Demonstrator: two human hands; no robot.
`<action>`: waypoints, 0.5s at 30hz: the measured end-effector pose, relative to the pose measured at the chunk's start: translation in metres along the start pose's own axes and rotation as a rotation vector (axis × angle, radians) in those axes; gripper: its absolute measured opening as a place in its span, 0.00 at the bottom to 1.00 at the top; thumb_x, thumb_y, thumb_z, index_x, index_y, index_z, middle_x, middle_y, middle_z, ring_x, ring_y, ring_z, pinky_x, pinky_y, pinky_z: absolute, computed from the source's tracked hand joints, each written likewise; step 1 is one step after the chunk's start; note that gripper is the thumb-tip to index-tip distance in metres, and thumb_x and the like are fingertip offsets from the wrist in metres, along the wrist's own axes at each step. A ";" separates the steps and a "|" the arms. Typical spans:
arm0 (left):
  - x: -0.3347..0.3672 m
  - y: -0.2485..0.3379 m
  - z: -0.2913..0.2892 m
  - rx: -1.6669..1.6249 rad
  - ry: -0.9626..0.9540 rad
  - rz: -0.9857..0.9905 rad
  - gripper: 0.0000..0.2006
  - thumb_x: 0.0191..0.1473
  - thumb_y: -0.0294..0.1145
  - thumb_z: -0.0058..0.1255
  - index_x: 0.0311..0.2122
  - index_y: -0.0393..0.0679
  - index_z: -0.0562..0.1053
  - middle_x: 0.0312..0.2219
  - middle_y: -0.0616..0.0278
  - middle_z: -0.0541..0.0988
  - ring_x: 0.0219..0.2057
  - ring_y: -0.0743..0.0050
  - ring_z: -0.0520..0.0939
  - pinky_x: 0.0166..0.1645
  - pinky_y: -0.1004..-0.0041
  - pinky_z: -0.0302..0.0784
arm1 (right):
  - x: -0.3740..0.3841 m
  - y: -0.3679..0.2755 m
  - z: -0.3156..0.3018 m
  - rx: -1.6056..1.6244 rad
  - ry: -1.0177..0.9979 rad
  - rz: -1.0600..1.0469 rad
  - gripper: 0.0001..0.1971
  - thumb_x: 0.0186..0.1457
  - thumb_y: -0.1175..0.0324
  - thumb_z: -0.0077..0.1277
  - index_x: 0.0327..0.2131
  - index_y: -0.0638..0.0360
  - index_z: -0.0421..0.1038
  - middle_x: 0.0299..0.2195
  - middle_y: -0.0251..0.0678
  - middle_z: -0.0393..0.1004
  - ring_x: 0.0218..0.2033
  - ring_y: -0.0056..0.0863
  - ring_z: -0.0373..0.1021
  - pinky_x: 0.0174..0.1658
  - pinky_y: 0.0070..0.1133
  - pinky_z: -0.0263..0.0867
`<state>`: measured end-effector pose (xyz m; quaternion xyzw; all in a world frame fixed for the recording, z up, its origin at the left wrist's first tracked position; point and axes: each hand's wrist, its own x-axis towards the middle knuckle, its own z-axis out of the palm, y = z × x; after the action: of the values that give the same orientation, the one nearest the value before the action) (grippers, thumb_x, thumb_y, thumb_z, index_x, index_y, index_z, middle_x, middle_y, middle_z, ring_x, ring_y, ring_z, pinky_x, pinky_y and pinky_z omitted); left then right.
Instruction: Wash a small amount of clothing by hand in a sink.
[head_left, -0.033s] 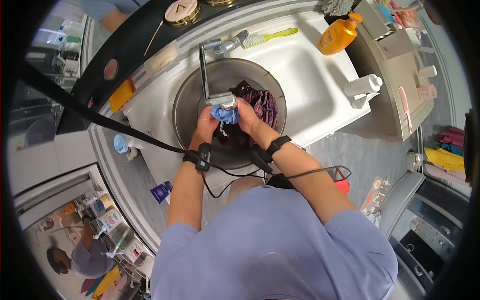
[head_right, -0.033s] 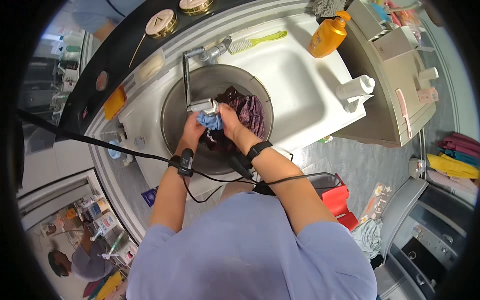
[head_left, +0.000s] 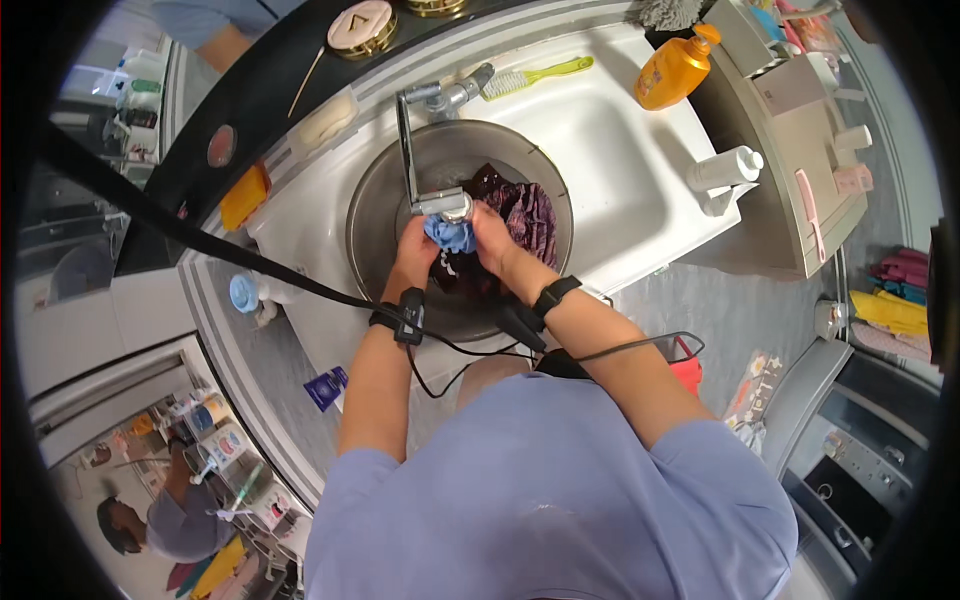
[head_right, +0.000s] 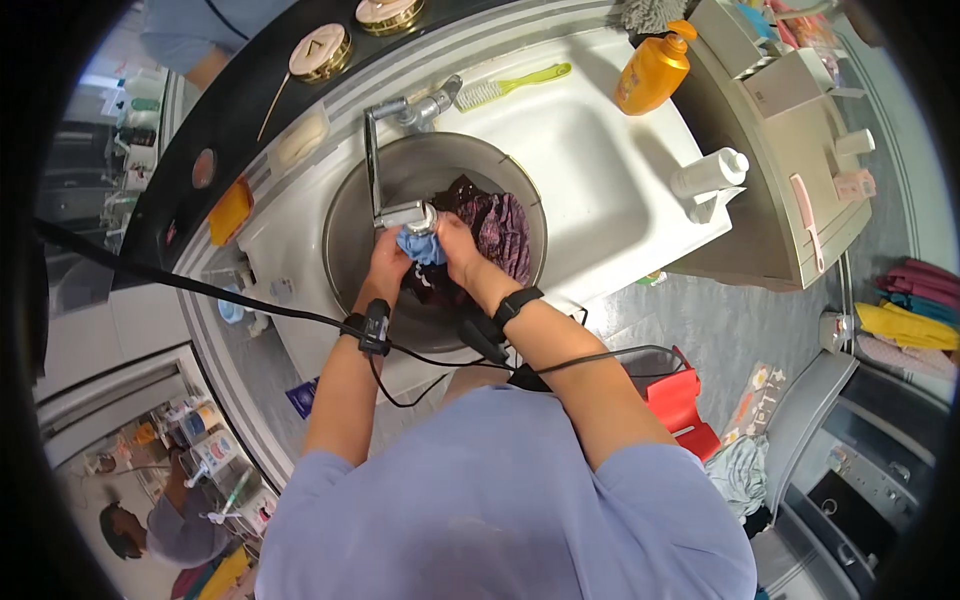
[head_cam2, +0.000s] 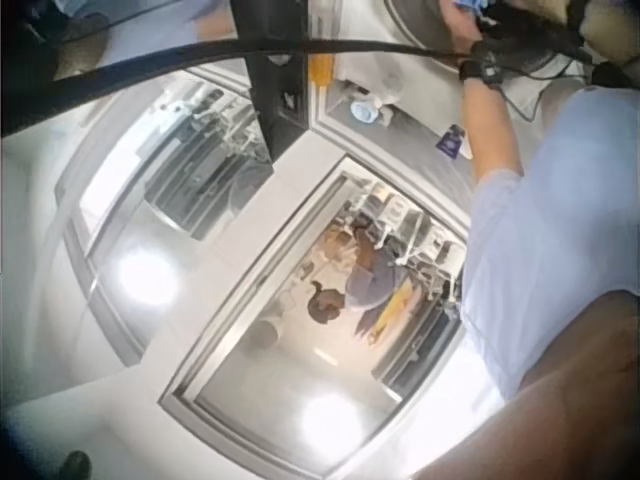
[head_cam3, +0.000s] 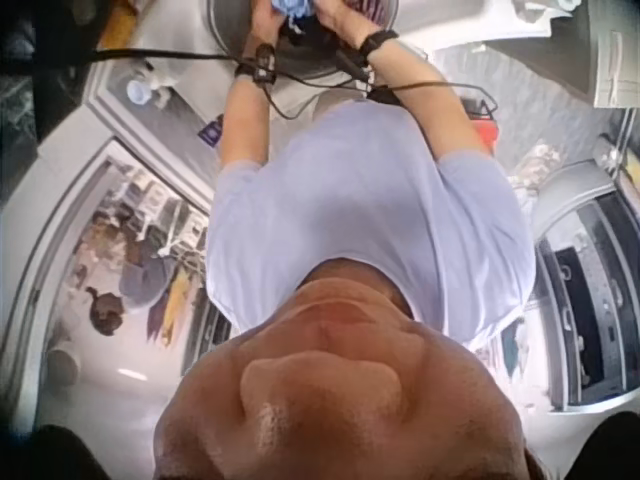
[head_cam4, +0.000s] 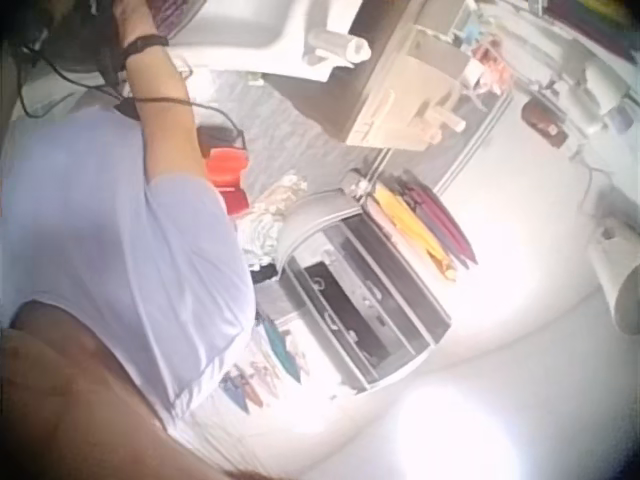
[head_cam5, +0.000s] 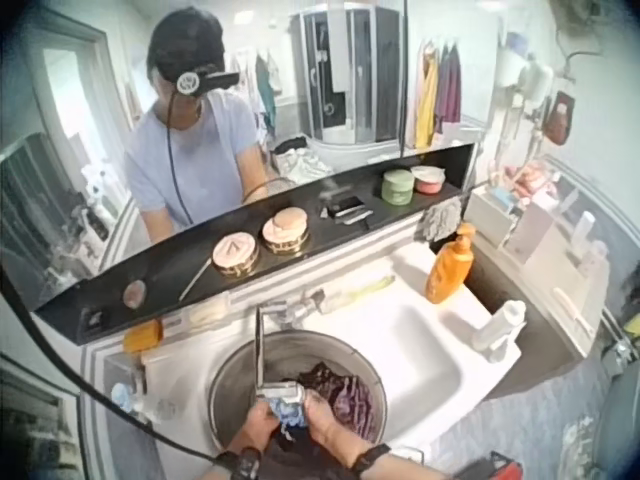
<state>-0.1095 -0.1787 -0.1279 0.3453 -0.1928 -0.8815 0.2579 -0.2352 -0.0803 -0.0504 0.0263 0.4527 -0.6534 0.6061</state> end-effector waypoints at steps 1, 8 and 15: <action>0.008 -0.002 0.009 -0.036 0.006 -0.015 0.12 0.56 0.29 0.40 0.41 0.39 0.72 0.38 0.57 0.78 0.42 0.66 0.78 0.50 0.64 0.72 | 0.000 0.012 -0.004 -0.014 0.076 -0.077 0.11 0.52 0.66 0.50 0.38 0.58 0.70 0.32 0.31 0.73 0.33 0.20 0.69 0.38 0.20 0.65; -0.002 -0.034 0.006 -0.129 0.049 -0.212 0.13 0.55 0.39 0.42 0.42 0.45 0.72 0.39 0.61 0.77 0.39 0.66 0.78 0.44 0.64 0.74 | -0.012 0.026 -0.004 -0.747 -0.087 -0.463 0.13 0.46 0.72 0.51 0.38 0.64 0.68 0.33 0.40 0.71 0.34 0.36 0.69 0.37 0.27 0.64; -0.022 -0.052 0.033 -0.220 -0.026 -0.173 0.12 0.59 0.39 0.40 0.43 0.46 0.70 0.38 0.62 0.77 0.41 0.66 0.78 0.48 0.64 0.73 | -0.001 0.007 -0.019 -1.141 0.031 -0.862 0.14 0.46 0.73 0.52 0.38 0.61 0.62 0.35 0.49 0.66 0.41 0.52 0.59 0.45 0.35 0.58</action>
<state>-0.1362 -0.1191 -0.1210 0.3190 -0.0678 -0.9206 0.2149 -0.2393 -0.0666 -0.0653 -0.4669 0.7026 -0.4955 0.2069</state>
